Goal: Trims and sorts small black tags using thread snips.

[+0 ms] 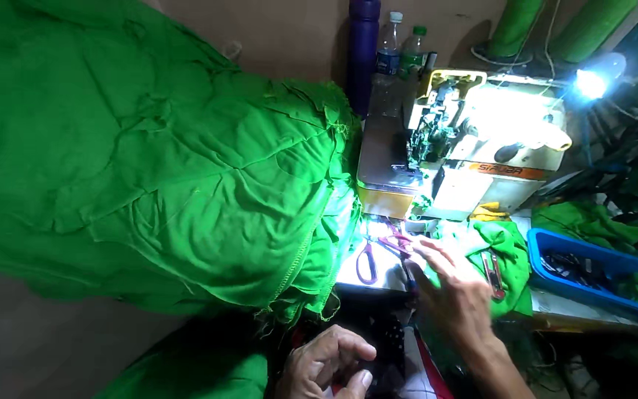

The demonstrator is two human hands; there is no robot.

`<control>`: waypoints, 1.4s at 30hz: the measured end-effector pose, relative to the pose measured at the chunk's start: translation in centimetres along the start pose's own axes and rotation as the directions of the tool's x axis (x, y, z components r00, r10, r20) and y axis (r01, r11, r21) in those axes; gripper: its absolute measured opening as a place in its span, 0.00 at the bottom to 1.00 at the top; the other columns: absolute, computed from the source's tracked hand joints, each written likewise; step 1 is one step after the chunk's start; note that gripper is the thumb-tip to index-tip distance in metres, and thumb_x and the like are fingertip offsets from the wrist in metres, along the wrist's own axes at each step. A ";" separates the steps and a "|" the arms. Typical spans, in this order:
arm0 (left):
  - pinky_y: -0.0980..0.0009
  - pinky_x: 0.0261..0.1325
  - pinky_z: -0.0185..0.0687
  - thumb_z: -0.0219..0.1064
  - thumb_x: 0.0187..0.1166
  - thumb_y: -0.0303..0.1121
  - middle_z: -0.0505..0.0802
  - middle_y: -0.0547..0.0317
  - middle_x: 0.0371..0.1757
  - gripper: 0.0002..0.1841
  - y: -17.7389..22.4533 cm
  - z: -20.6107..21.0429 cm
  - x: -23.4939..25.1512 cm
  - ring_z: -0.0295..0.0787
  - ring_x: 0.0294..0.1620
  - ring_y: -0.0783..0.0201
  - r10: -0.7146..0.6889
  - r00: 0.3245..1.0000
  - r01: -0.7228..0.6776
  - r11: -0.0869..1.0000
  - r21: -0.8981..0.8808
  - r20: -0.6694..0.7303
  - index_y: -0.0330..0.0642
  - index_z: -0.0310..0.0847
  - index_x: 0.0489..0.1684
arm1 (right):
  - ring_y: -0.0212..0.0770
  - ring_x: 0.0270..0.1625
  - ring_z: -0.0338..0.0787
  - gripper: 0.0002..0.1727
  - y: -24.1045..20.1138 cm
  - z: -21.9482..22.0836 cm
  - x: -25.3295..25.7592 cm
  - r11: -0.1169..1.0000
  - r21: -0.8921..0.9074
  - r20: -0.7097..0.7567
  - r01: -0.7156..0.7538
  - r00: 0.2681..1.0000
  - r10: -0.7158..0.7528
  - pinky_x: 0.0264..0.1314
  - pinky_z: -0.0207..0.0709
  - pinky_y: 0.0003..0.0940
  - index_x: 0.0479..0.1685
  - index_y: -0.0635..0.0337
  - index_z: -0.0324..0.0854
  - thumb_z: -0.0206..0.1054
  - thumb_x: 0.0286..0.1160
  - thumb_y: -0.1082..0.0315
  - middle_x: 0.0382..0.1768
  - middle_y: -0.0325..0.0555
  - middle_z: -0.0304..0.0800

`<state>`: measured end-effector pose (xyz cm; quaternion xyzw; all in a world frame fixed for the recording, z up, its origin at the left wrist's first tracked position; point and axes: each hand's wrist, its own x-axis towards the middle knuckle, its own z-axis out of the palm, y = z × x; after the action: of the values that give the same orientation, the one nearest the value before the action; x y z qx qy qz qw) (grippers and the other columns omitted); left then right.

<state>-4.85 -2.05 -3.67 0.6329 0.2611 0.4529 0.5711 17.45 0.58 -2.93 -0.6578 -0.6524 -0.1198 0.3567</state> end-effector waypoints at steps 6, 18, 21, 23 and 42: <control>0.80 0.52 0.87 0.68 0.63 0.12 0.93 0.70 0.48 0.15 0.2 0.2 0.3 0.88 0.44 0.83 0.007 0.999 -0.007 1.000 0.019 0.043 0.34 0.85 0.46 | 0.78 0.55 0.87 0.15 4.1 -4.1 -0.6 0.863 -0.346 0.073 -0.369 0.906 0.417 0.46 0.80 0.66 0.56 0.77 0.84 0.61 0.83 0.72 0.53 0.78 0.84; 0.83 0.49 0.85 0.68 0.62 0.12 0.93 0.74 0.46 0.14 1.4 0.6 1.0 0.86 0.42 0.86 0.035 0.998 -0.039 0.996 0.084 0.048 0.35 0.85 0.44 | 0.73 0.67 0.84 0.18 3.8 -6.2 1.6 0.824 -0.333 0.368 -0.458 0.741 0.561 0.68 0.74 0.63 0.62 0.79 0.81 0.56 0.88 0.71 0.61 0.77 0.83; 0.84 0.48 0.84 0.68 0.62 0.12 0.92 0.73 0.45 0.14 1.8 0.8 1.3 0.85 0.40 0.86 0.050 0.997 -0.055 0.994 0.094 0.050 0.34 0.85 0.44 | 0.73 0.61 0.87 0.16 3.4 -7.5 1.2 0.812 -0.342 0.369 -0.473 0.727 0.579 0.63 0.76 0.66 0.56 0.78 0.84 0.55 0.88 0.73 0.56 0.76 0.86; 0.84 0.48 0.85 0.68 0.61 0.12 0.93 0.71 0.45 0.14 2.1 1.0 1.7 0.86 0.41 0.86 0.070 0.995 -0.077 0.992 0.101 0.066 0.33 0.85 0.44 | 0.73 0.57 0.89 0.15 2.9 -9.0 0.9 0.777 -0.373 0.355 -0.508 0.696 0.625 0.56 0.77 0.68 0.52 0.76 0.85 0.56 0.87 0.72 0.51 0.74 0.88; 0.89 0.47 0.82 0.69 0.64 0.16 0.93 0.62 0.44 0.15 2.9 2.7 6.4 0.86 0.41 0.85 0.321 0.924 -0.345 0.934 0.089 0.209 0.29 0.77 0.49 | 0.04 0.30 0.66 0.24 -2.2 -8.8 -3.8 0.538 0.799 0.278 -0.267 0.958 0.062 0.31 0.60 0.04 0.49 0.61 0.84 0.59 0.85 0.46 0.30 0.19 0.77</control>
<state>-0.17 1.43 1.00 0.7429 0.1211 0.4633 0.4678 17.60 -8.13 1.71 -0.4792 -0.6006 0.3085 0.5608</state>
